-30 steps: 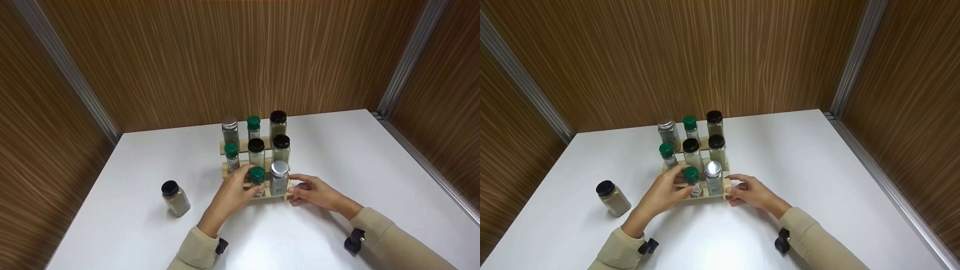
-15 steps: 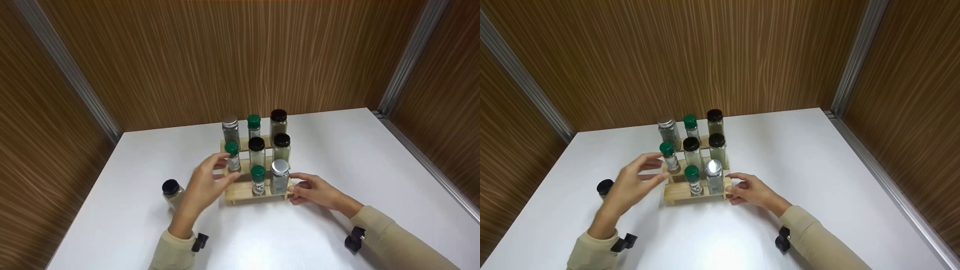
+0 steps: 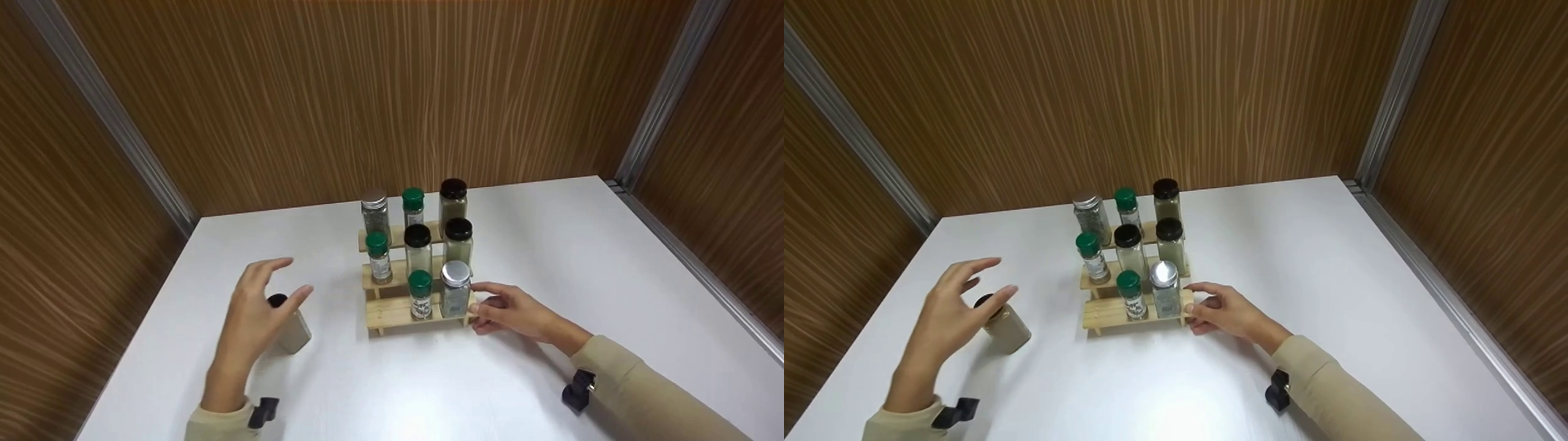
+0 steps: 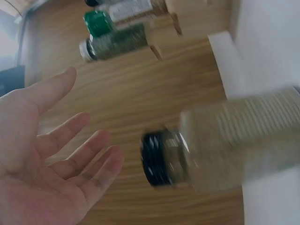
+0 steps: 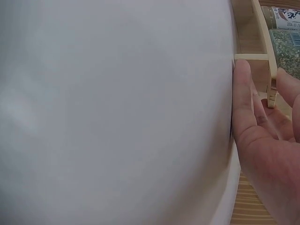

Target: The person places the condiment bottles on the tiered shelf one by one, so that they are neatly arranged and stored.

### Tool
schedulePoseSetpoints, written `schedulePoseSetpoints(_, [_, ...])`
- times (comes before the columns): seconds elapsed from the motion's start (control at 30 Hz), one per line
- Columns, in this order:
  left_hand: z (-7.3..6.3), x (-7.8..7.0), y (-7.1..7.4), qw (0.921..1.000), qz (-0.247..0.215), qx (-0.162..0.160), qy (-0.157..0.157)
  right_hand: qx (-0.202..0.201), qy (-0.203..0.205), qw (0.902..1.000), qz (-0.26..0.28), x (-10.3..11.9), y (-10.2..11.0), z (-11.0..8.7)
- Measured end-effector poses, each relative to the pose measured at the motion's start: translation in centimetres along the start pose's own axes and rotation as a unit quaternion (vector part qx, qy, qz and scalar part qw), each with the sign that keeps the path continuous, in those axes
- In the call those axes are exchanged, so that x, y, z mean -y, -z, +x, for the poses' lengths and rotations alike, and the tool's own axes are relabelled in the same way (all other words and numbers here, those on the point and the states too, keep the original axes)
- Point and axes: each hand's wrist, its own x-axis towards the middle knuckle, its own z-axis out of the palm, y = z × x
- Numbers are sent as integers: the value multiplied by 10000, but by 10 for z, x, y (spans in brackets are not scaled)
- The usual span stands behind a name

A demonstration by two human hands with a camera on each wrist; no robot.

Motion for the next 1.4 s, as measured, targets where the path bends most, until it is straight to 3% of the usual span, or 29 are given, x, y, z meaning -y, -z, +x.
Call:
schedulePoseSetpoints(0.23, [-16,32,13,9974,93,491,527,-24,-11,10000,-6,0,0,-1])
schedulePoseSetpoints(0.47, [-23,55,12,9895,-72,1020,1021,3,27,10000,-6,-2,0,0])
schedulePoseSetpoints(0.63, [-22,67,9,9861,-138,1158,1185,14,0,10000,18,-3,0,2])
schedulePoseSetpoints(0.93, [-23,71,-1,9858,-107,1246,1119,-22,18,10000,-33,-2,1,0])
schedulePoseSetpoints(1.2, [-19,71,-4,9885,-169,1242,845,-42,22,10000,8,0,0,-1])
schedulePoseSetpoints(1.4, [-16,63,-11,9884,-361,1384,516,-16,31,10000,12,0,0,-1])
